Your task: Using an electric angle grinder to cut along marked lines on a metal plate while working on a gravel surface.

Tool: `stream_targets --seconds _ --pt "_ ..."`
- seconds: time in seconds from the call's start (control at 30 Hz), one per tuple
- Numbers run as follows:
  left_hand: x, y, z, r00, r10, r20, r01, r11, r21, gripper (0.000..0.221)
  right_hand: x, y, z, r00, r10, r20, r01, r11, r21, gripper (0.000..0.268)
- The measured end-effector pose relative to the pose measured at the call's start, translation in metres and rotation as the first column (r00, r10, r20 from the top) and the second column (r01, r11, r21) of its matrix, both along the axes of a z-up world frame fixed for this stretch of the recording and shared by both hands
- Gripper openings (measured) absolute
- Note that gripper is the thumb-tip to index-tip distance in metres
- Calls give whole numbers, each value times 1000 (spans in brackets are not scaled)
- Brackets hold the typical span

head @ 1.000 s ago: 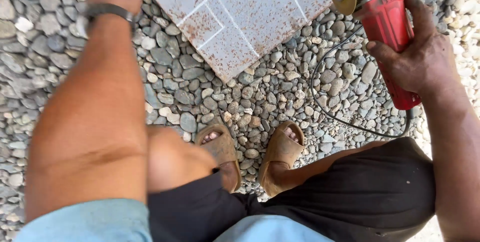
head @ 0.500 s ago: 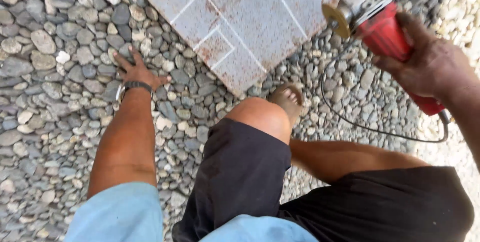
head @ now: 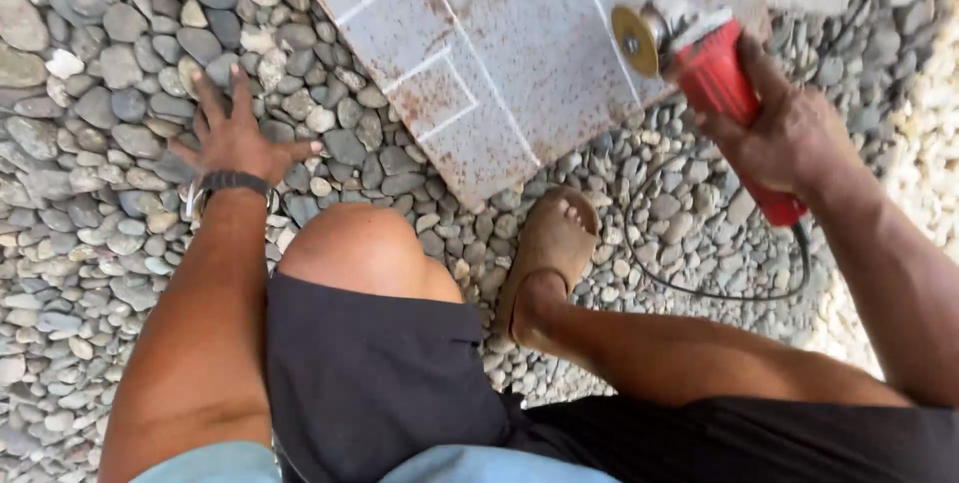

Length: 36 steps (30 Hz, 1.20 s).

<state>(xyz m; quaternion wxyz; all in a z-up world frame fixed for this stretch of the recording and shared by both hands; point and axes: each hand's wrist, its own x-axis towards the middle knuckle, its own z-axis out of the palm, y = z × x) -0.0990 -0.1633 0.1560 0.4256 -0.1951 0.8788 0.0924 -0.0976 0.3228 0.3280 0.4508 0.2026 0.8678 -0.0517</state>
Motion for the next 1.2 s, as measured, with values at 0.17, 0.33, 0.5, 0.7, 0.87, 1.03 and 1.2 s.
stream_targets --seconds 0.17,0.33,0.5,0.7,0.87,1.03,1.2 --pt "42 -35 -47 957 265 -120 -277 956 -97 134 19 31 -22 986 -132 -105 109 973 -206 105" --pt "13 -23 -11 927 362 103 -342 924 -168 130 20 21 -19 994 -7 -109 0 998 -65 92" --pt "10 -26 -19 934 317 163 -289 942 -174 140 16 5 -7 995 -96 -41 94 995 -42 90" --pt "14 -27 -22 948 287 137 -263 950 -170 138 24 18 -18 998 -28 -61 27 999 -22 90" --pt "10 -25 -20 943 281 180 -247 950 -191 138 28 21 -22 997 17 -78 -20 999 -33 88" --pt "13 -26 -20 948 272 167 -242 954 -179 137 26 29 -30 986 142 -83 -140 990 29 89" --pt "11 -29 -29 939 291 181 -256 947 -192 139 25 33 -31 978 99 -186 -113 991 -68 90"
